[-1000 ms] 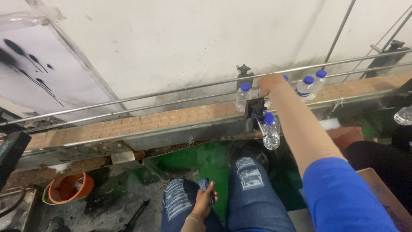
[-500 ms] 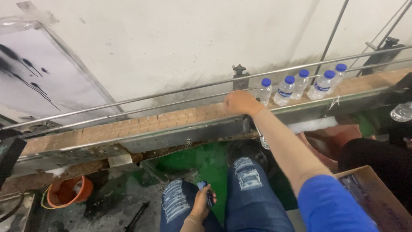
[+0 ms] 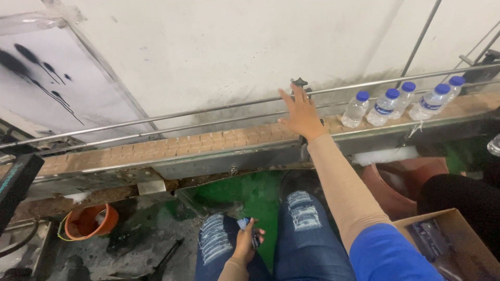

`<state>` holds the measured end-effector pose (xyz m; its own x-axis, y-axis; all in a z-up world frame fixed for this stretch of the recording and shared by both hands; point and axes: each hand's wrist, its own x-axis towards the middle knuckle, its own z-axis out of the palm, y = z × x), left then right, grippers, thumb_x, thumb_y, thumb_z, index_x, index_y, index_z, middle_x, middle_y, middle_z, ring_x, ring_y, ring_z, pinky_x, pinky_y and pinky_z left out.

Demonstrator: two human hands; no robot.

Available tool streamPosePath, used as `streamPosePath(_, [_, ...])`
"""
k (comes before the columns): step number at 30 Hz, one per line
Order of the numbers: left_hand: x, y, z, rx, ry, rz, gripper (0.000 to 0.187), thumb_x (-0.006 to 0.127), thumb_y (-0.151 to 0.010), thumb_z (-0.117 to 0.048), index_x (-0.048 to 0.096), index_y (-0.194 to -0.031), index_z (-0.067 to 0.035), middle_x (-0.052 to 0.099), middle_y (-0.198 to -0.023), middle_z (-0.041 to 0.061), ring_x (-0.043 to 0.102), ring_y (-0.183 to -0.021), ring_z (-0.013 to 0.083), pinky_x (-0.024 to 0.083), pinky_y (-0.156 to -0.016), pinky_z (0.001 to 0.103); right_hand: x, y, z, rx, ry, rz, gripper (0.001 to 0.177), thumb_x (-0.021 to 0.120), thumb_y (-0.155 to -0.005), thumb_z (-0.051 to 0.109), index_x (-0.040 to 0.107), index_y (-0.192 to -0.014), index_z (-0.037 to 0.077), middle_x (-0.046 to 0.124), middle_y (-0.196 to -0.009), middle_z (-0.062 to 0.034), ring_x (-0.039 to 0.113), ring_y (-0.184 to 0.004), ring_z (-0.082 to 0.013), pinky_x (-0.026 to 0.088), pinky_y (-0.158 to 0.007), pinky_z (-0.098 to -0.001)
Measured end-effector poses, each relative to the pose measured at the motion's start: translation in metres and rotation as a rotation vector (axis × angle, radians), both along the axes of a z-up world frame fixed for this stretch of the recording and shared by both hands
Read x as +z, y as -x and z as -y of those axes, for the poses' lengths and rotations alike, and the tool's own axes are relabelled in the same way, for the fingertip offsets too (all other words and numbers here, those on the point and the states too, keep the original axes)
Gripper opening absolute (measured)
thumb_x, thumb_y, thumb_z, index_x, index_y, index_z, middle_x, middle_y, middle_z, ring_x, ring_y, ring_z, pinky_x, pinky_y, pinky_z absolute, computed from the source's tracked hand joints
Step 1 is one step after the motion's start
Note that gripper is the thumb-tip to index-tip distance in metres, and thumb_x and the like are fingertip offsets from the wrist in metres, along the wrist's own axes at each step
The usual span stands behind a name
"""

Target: Manually applying labels to water bottles as they move along a conveyor belt in a production facility.

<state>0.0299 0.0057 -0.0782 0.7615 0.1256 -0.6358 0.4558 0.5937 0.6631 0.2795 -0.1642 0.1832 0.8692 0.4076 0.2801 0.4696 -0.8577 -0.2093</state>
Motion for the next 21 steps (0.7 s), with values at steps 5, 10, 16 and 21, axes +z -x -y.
streamPosePath(5, [0.008, 0.003, 0.000, -0.048, -0.019, -0.022, 0.037, 0.052, -0.089, -0.029, 0.056, -0.109, 0.001, 0.060, -0.064, 0.014, 0.050, -0.043, 0.0194, 0.040, -0.047, 0.029, -0.003, 0.002, 0.002, -0.176, 0.013, 0.145, 0.091, 0.070, -0.081, 0.036, 0.009, -0.148, 0.023, -0.009, -0.148, -0.0150, 0.002, -0.134, -0.0484, 0.041, -0.083, -0.0642])
streamPosePath(10, [0.004, 0.001, 0.002, -0.021, -0.009, -0.005, 0.031, 0.055, -0.088, -0.028, 0.055, -0.100, 0.001, 0.059, -0.061, 0.015, 0.049, -0.040, 0.0202, 0.038, -0.042, 0.029, 0.013, 0.010, 0.000, -0.267, -0.173, -0.116, 0.092, 0.065, -0.086, 0.028, -0.004, -0.147, 0.024, -0.023, -0.145, -0.0185, 0.056, -0.049, -0.0322, 0.046, -0.042, -0.0318])
streamPosePath(16, [-0.003, 0.001, 0.001, -0.039, -0.008, -0.008, 0.032, 0.053, -0.089, -0.028, 0.054, -0.104, 0.000, 0.059, -0.063, 0.016, 0.050, -0.042, 0.0213, 0.040, -0.045, 0.030, 0.004, 0.002, 0.005, -0.184, -0.233, -0.123, 0.096, 0.061, -0.086, 0.038, -0.016, -0.141, 0.023, 0.018, -0.143, -0.0321, 0.049, -0.037, -0.0267, 0.042, -0.036, -0.0330])
streamPosePath(21, [-0.011, 0.001, 0.002, -0.041, -0.017, -0.004, 0.032, 0.058, -0.086, -0.030, 0.053, -0.090, 0.002, 0.059, -0.064, 0.016, 0.051, -0.042, 0.0216, 0.041, -0.043, 0.030, 0.006, 0.008, 0.002, 0.015, -0.195, 0.050, 0.065, 0.053, -0.092, 0.027, 0.020, -0.144, 0.006, 0.044, -0.048, -0.0057, 0.034, -0.035, -0.0174, 0.023, -0.033, -0.0284])
